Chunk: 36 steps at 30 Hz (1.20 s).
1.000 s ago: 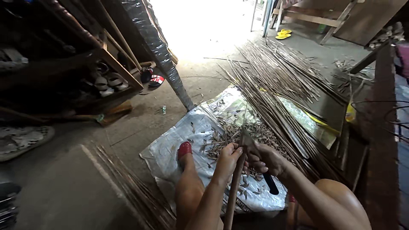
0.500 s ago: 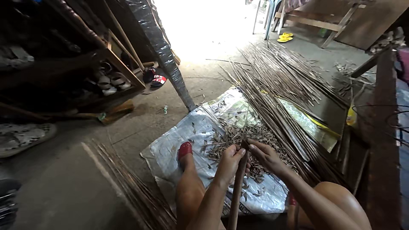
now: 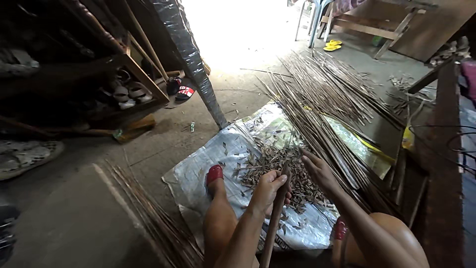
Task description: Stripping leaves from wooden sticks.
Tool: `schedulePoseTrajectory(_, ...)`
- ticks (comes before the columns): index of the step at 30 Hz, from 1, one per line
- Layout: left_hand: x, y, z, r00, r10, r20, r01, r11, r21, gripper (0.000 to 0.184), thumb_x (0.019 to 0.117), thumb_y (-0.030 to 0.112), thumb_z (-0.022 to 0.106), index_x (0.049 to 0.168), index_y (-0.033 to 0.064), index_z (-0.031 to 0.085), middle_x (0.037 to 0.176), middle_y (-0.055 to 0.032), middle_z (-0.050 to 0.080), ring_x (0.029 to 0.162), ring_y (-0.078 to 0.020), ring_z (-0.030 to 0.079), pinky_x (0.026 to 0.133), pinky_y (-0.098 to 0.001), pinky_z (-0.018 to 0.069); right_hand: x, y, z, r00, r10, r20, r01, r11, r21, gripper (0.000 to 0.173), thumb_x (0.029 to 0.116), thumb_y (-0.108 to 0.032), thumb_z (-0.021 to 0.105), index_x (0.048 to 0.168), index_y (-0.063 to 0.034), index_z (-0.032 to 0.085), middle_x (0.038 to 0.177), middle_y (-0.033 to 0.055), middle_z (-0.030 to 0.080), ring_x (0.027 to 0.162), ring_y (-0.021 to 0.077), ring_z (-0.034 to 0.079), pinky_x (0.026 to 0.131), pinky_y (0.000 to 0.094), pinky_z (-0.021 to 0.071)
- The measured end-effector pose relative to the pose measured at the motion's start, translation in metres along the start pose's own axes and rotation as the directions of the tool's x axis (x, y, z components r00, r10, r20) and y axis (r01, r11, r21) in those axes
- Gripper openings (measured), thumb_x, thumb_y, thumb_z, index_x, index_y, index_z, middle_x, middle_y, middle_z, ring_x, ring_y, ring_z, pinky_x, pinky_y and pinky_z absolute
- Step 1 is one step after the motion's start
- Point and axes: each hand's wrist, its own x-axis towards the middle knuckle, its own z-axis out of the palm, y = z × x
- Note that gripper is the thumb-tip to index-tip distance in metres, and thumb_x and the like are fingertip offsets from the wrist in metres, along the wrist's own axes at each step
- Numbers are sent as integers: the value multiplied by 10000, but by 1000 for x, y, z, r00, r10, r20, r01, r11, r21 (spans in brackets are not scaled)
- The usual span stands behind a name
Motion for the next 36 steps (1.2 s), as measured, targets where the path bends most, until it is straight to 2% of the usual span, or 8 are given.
schedulePoseTrajectory(2,3,-3,1,1000,14,-26,-13,999,47,116,1085,63,448,1106,-16,531,705,-50,621,538,-110,628,507,-235,557,-5,-5,0,959,156,237,-240,891,386,415,1113,-281,329,1410,-60,518,675,-61,507,463,9,413,421,177,374)
schedulePoseTrajectory(5,9,-11,2,998,62,-34,-56,986,156,172,1073,64,477,1191,-35,554,777,-66,643,571,-124,640,535,-262,574,-9,-6,3,856,106,506,-388,780,492,412,1043,-416,430,1305,-126,558,657,-71,506,452,0,401,412,166,352)
schedulePoseTrajectory(11,13,-19,2,993,112,43,-119,944,308,124,1026,79,587,1117,-5,586,764,-44,669,606,-131,670,579,-282,590,-5,-6,-2,890,93,446,-345,777,527,369,1076,-278,381,1323,-85,577,675,-67,531,456,-6,413,416,158,362)
schedulePoseTrajectory(16,15,-24,-7,978,206,38,-195,831,521,158,925,95,729,1036,-10,687,946,-68,653,843,-121,626,811,-308,532,-7,-1,0,906,92,414,-327,772,545,381,1078,-295,386,1340,-90,572,683,-66,529,460,-4,405,417,164,354)
schedulePoseTrajectory(19,16,-28,-13,970,242,9,-211,823,528,116,956,73,678,1044,0,666,857,-36,650,771,-91,613,757,-295,521,-9,0,8,903,104,417,-335,778,531,408,1073,-342,367,1327,-96,572,650,-79,504,456,-1,406,420,167,361)
schedulePoseTrajectory(26,10,-16,-10,971,217,-95,-181,939,292,222,1026,8,532,1242,-41,549,890,-68,659,656,-105,648,611,-270,577,-16,-5,17,854,92,512,-387,771,506,313,1088,-319,341,1007,-112,562,637,-71,511,456,-1,414,423,156,360)
schedulePoseTrajectory(30,11,-9,-8,975,193,-114,-164,960,225,204,1035,7,526,1231,-50,531,888,-73,660,625,-98,645,564,-247,569,-17,-11,19,849,96,520,-418,724,549,346,1081,-273,367,1356,-114,505,666,-66,503,450,-3,403,415,157,355)
schedulePoseTrajectory(36,13,-8,-5,964,213,-161,-180,964,195,156,1031,10,545,1176,-47,549,857,-74,662,595,-102,641,534,-244,564,-22,-15,22,879,138,457,-386,770,508,423,1068,-186,424,1475,-74,455,680,-56,523,467,4,425,428,167,370)
